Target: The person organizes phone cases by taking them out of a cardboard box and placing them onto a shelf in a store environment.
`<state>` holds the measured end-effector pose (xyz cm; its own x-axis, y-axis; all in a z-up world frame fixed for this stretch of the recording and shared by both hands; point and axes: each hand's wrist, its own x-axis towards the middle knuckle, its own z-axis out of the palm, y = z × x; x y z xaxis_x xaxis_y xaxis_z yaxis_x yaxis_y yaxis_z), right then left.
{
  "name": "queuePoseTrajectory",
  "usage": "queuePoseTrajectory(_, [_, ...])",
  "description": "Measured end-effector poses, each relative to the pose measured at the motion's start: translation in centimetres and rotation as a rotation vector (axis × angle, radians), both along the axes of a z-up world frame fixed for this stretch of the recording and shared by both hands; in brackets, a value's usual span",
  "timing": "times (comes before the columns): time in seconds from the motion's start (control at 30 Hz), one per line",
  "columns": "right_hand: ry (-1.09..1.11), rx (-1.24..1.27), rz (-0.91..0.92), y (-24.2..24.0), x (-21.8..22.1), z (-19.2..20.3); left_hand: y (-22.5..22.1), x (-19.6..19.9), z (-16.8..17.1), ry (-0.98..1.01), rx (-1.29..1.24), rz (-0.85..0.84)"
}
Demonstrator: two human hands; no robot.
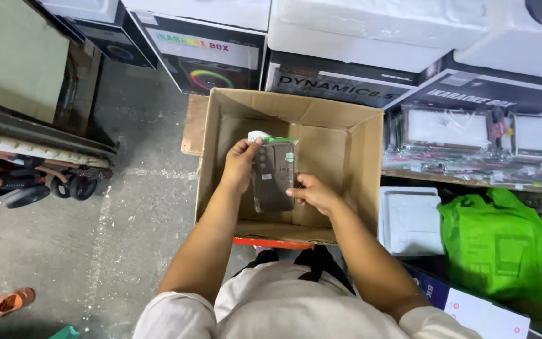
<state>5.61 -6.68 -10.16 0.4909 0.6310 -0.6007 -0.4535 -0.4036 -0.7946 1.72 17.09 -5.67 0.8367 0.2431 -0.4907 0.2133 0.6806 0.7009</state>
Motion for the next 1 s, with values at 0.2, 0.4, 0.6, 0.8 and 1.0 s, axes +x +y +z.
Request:
queuePoseTrajectory(0.2, [-0.098, 0.020, -0.157, -1.1, -2.7, 2.1, -2.4, 0.1, -1.3, -0.152, 0.025, 0.035])
queuePoseTrajectory(0.4, [-0.232, 0.040, -0.231, -1.3, -3.5, 4.7, -3.4, -0.9, 0.3, -0.185, 0.018, -0.008])
queuePoseTrajectory(0.6, [-0.446, 0.165, -0.411, -1.3, -2.5, 5.5, -4.1, -1.3, 0.2, -0.262, 0.196, -0.121])
queuePoseTrajectory(0.8, [-0.393, 0.238, -0.365, 0.8, 0.0, 6.0, -3.2, -1.9, 0.2, -0.246, 0.374, -0.088])
queuePoseTrajectory(1.0, [-0.447, 0.181, -0.452, 6.4, 3.5, 2.5, -0.6, -1.9, 0.0, -0.281, 0.403, 0.049])
